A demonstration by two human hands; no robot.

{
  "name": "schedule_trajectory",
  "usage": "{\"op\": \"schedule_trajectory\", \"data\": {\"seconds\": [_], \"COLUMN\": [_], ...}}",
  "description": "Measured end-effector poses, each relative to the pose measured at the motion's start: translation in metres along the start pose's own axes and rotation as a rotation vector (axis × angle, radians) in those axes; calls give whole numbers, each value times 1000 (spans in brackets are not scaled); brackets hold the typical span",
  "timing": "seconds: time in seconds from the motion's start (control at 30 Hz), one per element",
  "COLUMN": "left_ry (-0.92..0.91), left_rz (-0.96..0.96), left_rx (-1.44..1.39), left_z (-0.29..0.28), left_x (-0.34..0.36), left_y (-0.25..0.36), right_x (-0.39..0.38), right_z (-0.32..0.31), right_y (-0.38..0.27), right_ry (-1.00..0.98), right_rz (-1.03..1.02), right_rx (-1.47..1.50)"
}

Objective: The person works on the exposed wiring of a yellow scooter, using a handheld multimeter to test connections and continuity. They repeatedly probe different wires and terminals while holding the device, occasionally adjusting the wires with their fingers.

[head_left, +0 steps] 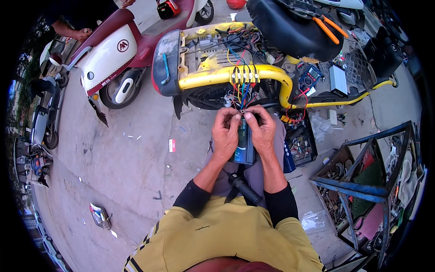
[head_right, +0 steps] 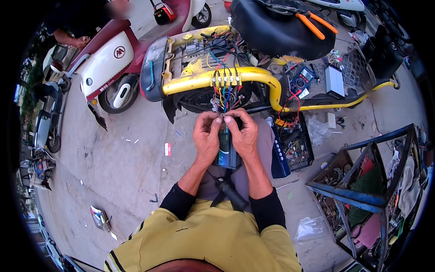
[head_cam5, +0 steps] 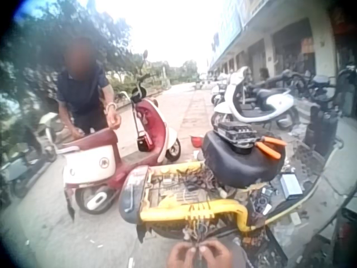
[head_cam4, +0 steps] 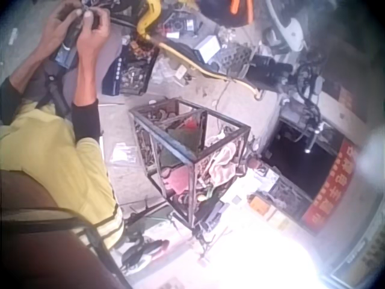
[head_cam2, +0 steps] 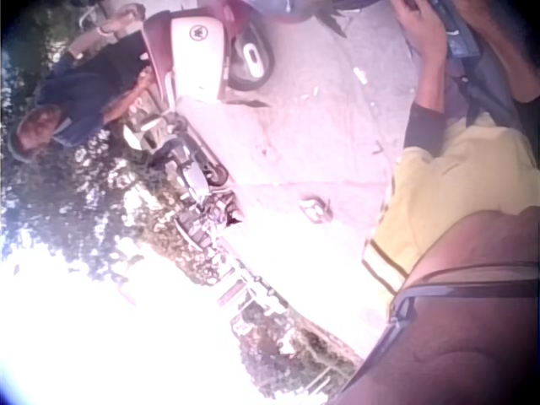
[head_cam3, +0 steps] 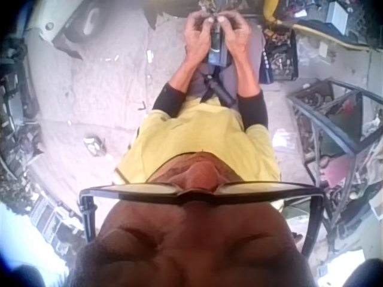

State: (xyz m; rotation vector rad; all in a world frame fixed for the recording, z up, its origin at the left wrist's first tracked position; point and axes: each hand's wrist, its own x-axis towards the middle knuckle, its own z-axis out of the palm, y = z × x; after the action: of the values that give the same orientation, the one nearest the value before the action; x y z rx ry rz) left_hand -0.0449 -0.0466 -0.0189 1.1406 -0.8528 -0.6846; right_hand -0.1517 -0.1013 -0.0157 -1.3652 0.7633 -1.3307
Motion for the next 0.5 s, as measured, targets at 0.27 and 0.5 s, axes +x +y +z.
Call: {"op": "schedule_trajectory", "data": {"seconds": [0.27,0.5], "left_ry": [37,28], "left_rz": [-5,-22], "left_rx": [-36,-10], "left_z": [2,-2], "left_x": [1,4], "left_y": [1,-1], "right_x": [-1,0], "right_z": [-1,-2], "right_y": [-2,0], "right_ry": [-14,-31], "right_rz": [20,19], "right_rx": [-4,3]}}
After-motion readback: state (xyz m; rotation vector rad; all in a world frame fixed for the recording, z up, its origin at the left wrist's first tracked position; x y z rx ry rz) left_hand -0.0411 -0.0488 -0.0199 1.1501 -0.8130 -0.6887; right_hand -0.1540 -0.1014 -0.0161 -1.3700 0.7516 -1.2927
